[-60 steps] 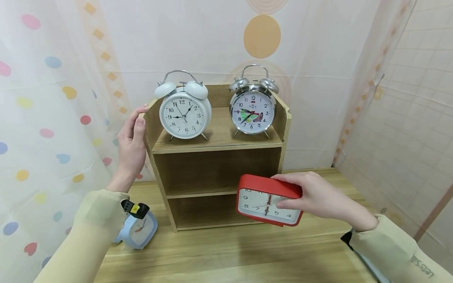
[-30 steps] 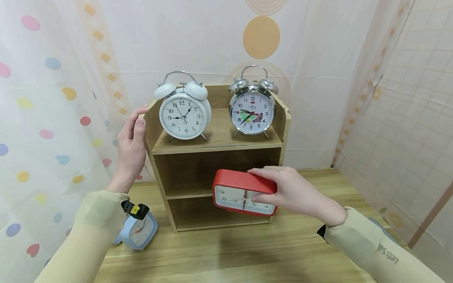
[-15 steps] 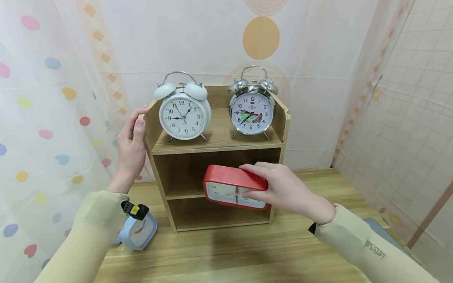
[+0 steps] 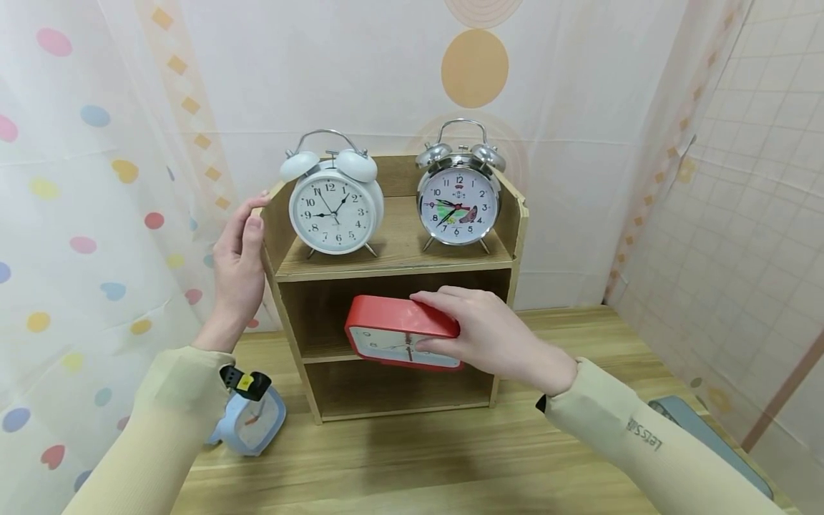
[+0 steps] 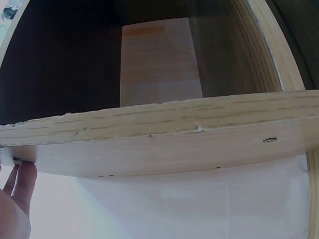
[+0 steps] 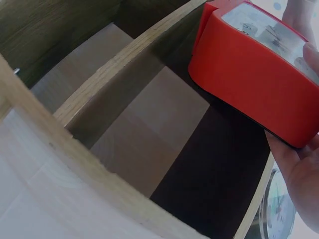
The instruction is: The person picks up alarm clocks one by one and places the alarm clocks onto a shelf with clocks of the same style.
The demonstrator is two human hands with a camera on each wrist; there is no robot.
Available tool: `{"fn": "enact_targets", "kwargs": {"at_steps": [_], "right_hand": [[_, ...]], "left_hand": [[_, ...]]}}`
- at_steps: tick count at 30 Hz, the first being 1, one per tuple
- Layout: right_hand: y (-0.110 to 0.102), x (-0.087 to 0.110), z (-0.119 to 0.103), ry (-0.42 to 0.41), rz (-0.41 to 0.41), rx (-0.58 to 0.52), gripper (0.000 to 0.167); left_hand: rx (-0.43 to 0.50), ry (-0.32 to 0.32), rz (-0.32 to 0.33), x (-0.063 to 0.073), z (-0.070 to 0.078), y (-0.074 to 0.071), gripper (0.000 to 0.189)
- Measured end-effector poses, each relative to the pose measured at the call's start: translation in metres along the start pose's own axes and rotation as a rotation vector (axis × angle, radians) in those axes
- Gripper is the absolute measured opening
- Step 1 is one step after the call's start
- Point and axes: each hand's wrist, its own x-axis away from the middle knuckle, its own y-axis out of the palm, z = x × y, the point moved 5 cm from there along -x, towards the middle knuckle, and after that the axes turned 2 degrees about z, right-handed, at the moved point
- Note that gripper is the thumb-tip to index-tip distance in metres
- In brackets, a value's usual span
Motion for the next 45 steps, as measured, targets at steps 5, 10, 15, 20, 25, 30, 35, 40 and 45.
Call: {"fn": "enact_targets", "kwargs": {"at_steps": [5,10,15,20,25,30,35,40,45], "right_hand": [[0.006,-0.008,-0.003,-0.019,0.004,-0.005,0.059],[0.013,-0.017,-0.006,-0.022,-0.012,0.006,0.059],[0.019,-0.025,-0.01,-0.037,-0.022,0.016,0.059],[0.025,-0.034,-0.012,-0.042,-0.024,0.022,0.058],[0.029,-0.04,-0.012,-0.038,-0.033,0.032,0.057],[0.034,-0.043,-0.013,-0.04,-0.035,0.041,0.057],[0.038,-0.047,-0.013,-0.049,-0.034,0.052,0.058],[0.042,-0.048,-0.011,-0.047,-0.034,0.047,0.058],[0.044,-0.049,-0.01,-0.033,-0.04,0.039,0.057]], "left_hand": [[0.006,-0.002,-0.007,0.001,0.001,0.0,0.035],[0.007,0.004,0.002,0.0,0.001,0.0,0.035],[0.015,0.007,0.009,-0.002,0.001,-0.001,0.034],[0.011,0.007,0.006,-0.001,0.001,-0.001,0.034],[0.0,-0.003,-0.001,0.0,0.001,-0.001,0.034],[-0.008,-0.004,-0.008,0.001,0.002,0.0,0.035],[-0.005,-0.002,-0.009,0.001,0.002,0.0,0.035],[-0.012,-0.008,-0.014,0.001,0.002,0.0,0.035],[-0.028,-0.016,-0.013,0.001,0.001,-0.001,0.035]]}}
